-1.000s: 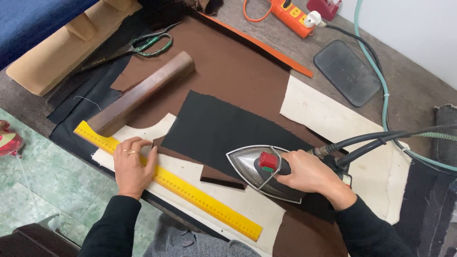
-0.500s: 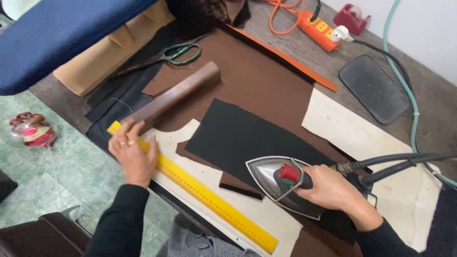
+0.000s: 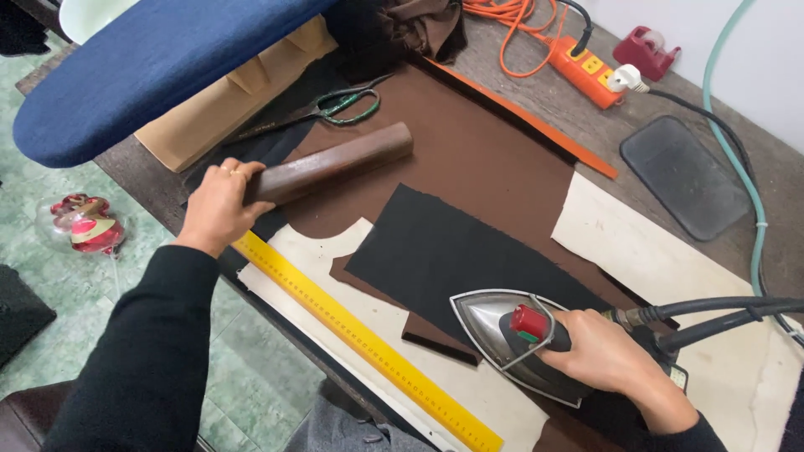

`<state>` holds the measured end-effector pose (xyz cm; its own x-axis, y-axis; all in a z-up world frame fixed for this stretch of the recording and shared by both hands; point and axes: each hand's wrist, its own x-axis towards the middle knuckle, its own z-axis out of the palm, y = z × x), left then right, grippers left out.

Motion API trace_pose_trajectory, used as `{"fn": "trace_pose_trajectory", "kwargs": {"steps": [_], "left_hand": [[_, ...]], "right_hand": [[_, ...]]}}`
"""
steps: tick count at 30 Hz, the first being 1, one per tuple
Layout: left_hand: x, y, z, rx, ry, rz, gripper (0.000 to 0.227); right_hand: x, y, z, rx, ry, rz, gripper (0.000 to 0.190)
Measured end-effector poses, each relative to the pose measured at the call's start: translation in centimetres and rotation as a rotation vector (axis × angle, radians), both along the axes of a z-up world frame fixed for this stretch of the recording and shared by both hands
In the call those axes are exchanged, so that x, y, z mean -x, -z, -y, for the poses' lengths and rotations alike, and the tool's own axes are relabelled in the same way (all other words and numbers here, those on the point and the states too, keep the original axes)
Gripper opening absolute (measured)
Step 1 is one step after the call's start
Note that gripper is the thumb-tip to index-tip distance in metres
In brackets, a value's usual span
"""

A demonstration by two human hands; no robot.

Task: The person irons a black piece of fabric on a work table using a steam iron. They smooth the fabric with their hands, use a wooden pressing block to press seams, and adjust the fabric's position multiple times during the process.

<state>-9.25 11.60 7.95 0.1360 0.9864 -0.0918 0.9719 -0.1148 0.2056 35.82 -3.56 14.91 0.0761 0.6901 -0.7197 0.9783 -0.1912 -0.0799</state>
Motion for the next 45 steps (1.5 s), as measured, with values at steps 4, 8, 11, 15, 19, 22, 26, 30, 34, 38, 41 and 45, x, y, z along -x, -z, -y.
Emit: {"fn": "trace_pose_trajectory", "kwargs": {"steps": [4,8,11,15,19,22,26,30,34,38,41,45], "left_hand": [[0.4,0.8,-1.1,-0.051,-0.001,-0.002,0.050],[-0.2,1.9,-0.2,-0.225,0.005,0.035,0.023],[-1.8,2.4,2.2,-0.227,0.133,0.033,0.010],[-3.2,5.6,5.9,0.000,0.166,0.029,0.031],[-2.9,7.8,9.0,-0.020,0.040,0.113,0.033],[-4.0,7.5,10.2,-0.177,0.028,0.072,0.036],[-7.8,6.3,10.9,-0.231,-0.046,0.184,0.027],[-10.2,7.4,10.9,-0.267,0.077,0.279,0.015],[-10.4,8.6,10.7,-0.268,0.085,0.267,0.017],[-10.5,9.0,11.0,-0.343,0.075,0.237,0.016],[-10.9,7.8,11.3,-0.305,0.061,0.239,0.019],[-11.0,7.4,11.4,-0.212,0.019,0.250,0.021]], "right_hand": [[-0.6,1.1,0.2,-0.028,-0.020,-0.007,0.021],[-1.0,1.7,0.3,-0.041,-0.046,0.008,0.018],[-0.8,1.5,0.3,-0.035,-0.042,0.016,0.018],[-0.5,1.2,0.1,-0.016,-0.022,0.033,0.021],[-0.7,1.3,0.2,-0.010,-0.009,0.008,0.019],[-0.7,1.3,0.3,-0.051,-0.049,0.002,0.020],[-0.2,0.5,0.2,-0.041,-0.022,-0.005,0.019],[-0.4,0.7,-0.6,-0.013,0.075,-0.201,0.014],[-1.1,1.3,-0.6,-0.004,0.084,-0.224,0.015],[-1.0,0.9,-0.3,0.009,0.022,-0.183,0.020],[-0.5,0.3,-0.1,0.027,0.036,-0.164,0.021],[-0.4,0.3,-0.2,0.019,0.041,-0.177,0.020]]}}
